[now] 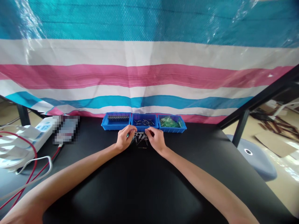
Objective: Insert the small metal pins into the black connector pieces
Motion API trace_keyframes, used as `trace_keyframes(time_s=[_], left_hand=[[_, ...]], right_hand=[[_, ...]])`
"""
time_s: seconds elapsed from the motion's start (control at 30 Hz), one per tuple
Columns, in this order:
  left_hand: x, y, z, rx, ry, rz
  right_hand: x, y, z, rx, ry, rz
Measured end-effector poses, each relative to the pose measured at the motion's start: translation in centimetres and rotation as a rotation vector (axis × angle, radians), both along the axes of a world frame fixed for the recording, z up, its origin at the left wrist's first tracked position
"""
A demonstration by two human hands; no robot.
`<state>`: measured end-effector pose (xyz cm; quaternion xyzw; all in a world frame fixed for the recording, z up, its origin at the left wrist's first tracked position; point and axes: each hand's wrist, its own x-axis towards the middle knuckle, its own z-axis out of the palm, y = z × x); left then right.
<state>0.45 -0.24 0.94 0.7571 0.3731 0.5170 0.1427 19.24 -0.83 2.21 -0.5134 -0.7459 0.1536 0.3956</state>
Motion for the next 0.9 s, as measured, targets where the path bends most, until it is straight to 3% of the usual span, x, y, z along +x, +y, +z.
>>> trace_keyframes(time_s=[0.1, 0.2, 0.33, 0.7, 0.77, 0.9], left_hand=[[0.0, 0.0, 0.0, 0.000, 0.006, 0.003], [0.1, -0.1, 0.1, -0.006, 0.006, 0.000], [0.1, -0.1, 0.2, -0.012, 0.012, 0.006], [0.0, 0.0, -0.1, 0.005, -0.008, -0.005], [0.0, 0.0, -0.1, 0.009, -0.008, -0.007], [0.0, -0.1, 0.0, 0.010, -0.003, -0.008]], right_hand=[[0.7, 0.4, 2.1, -0.135, -0.148, 0.052], [1.5, 0.3, 3.9, -0.238, -0.430, 0.089], [1.7, -0.6, 5.0, -0.334, -0.759, 0.182], [-1.4, -3.9, 3.4, -0.233, -0.854, 0.376], [-1.3, -3.6, 3.3, -0.208, -0.812, 0.356], [-0.7, -2.1, 3.9, -0.125, -0.595, 0.173]])
